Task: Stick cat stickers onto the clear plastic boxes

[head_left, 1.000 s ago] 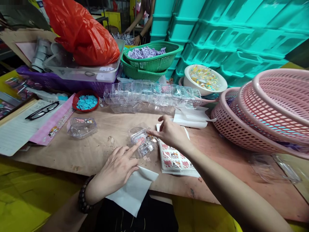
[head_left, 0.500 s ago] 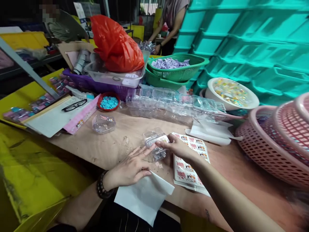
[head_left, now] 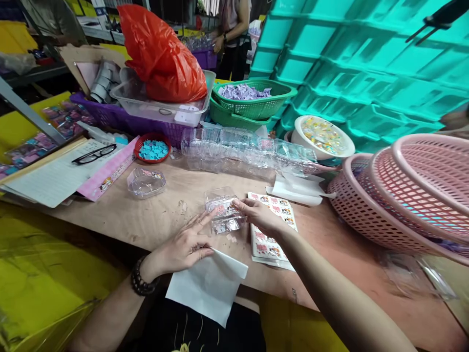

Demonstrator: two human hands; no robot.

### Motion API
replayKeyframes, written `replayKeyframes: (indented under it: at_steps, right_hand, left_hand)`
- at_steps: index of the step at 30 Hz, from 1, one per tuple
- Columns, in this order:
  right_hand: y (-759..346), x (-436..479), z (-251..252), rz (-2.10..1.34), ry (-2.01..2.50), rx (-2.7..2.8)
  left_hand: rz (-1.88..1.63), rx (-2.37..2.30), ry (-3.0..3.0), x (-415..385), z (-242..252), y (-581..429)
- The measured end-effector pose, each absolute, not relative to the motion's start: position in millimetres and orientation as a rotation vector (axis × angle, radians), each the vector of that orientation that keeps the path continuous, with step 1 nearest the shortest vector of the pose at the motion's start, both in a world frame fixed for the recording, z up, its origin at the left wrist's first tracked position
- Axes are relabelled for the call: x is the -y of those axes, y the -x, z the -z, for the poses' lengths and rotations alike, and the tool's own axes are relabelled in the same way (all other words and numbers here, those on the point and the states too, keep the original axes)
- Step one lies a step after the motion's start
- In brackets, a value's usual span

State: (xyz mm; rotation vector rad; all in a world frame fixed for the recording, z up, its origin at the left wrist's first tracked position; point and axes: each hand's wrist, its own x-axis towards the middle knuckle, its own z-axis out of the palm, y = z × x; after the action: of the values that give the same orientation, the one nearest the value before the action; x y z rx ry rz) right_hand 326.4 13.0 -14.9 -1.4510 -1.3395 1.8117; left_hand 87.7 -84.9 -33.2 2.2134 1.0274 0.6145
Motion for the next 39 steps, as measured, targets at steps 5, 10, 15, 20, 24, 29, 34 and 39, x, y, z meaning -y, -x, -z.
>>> replayKeyframes:
  at_steps: [5, 10, 15, 20, 24, 29, 34, 39]
  right_hand:
    - [-326, -9, 19, -1.854, 1.400, 1.312]
    - [-327, -8, 18, -1.883, 1.376, 1.374]
    - [-335, -10, 13, -1.785, 1.425, 1.446]
    - [-345, 4, 2, -1.169, 1.584, 1.592]
    - [-341, 24, 1, -0.920, 1.683, 1.699]
    - [-327, 41, 6, -0.770, 1.750, 1.748]
    - [-330, 39, 9, -0.827, 1.764, 1.725]
    - [-343, 32, 6, -0.870, 1.638, 1.785]
  left_hand:
    - [-0.642, -1.041, -2.212, 88, 34, -83]
    - [-0.601, -1.054, -2.179, 92, 37, -83]
    - [-0.597, -1.030, -2.147, 99, 33, -79]
    - [-0.695, -1.107, -2.211, 98, 23, -69]
    - [-0.696, -1.096, -2.339, 86, 28, -77]
    - [-0.710, -1.040, -2.235, 84, 43, -99]
    - [-0.731, -1.036, -2.213, 110, 40, -116]
    - [-0.745, -1.031, -2.245, 118, 28, -114]
